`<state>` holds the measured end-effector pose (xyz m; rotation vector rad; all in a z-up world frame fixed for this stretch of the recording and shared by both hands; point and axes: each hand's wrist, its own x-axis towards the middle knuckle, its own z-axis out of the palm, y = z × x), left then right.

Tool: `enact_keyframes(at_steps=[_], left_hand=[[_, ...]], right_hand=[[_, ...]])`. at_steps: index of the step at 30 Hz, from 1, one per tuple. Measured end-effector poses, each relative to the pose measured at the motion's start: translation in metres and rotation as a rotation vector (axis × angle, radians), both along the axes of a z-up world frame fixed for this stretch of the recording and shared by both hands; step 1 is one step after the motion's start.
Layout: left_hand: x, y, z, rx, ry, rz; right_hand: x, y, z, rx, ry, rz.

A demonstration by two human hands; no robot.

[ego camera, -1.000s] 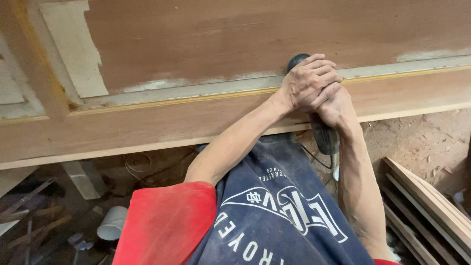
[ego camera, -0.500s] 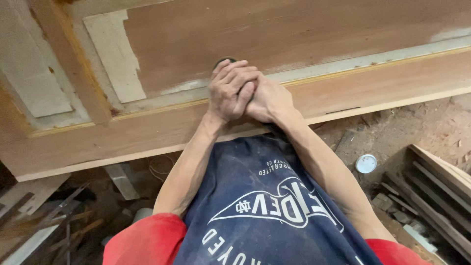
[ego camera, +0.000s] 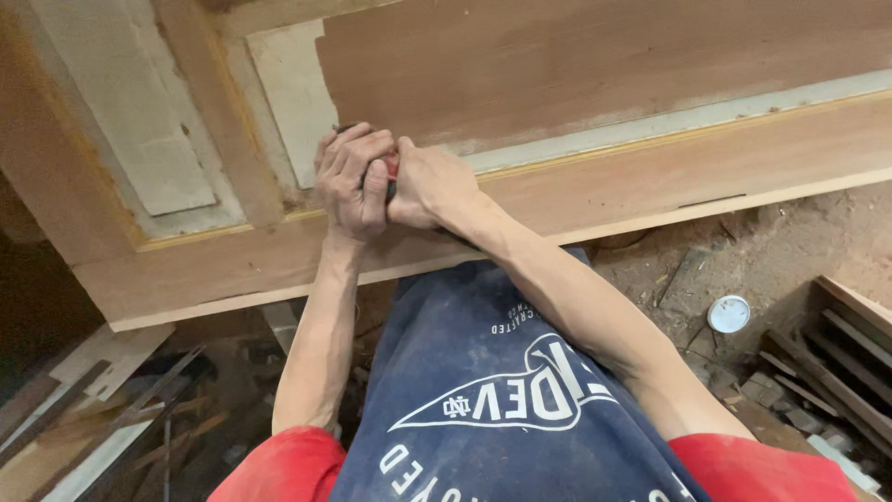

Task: The person uses an electric sander to smooth the surface of a large wooden door panel. They move the sander across the flat areas and along the raised edges of the panel's design.

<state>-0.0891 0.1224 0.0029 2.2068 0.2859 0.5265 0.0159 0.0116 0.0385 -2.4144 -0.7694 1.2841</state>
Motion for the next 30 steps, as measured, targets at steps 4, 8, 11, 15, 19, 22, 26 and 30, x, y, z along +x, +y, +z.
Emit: enact_keyframes(at_steps=[4, 8, 11, 15, 19, 22, 26, 30], left_hand=[[0.025, -0.031, -0.005, -0.026, -0.019, -0.029], [0.072, -0.081, -0.021, -0.062, -0.069, -0.132], [0.116, -0.13, -0.03, -0.034, -0.106, -0.21], [0.164, -0.185, -0.029, 0.001, -0.142, -0.28], [0.17, -0.195, -0.032, 0.001, -0.171, -0.325], [0.147, -0.168, -0.032, -0.031, -0.155, -0.274], [0.09, -0.113, -0.028, 0.016, -0.151, -0.13], [0.027, -0.041, -0.02, -0.043, -0.116, 0.0]], right_hand=[[0.022, -0.032, 0.006, -0.071, 0.007, -0.089], [0.055, -0.091, 0.001, -0.131, -0.008, -0.177], [0.087, -0.146, -0.005, 0.037, -0.127, -0.051], [0.113, -0.204, -0.008, 0.212, 0.001, -0.279], [0.116, -0.223, -0.015, 0.188, -0.02, -0.26], [0.1, -0.195, -0.014, 0.167, -0.036, -0.254], [0.062, -0.119, -0.005, 0.135, -0.082, -0.029], [0.015, -0.042, -0.001, 0.135, -0.068, 0.048]])
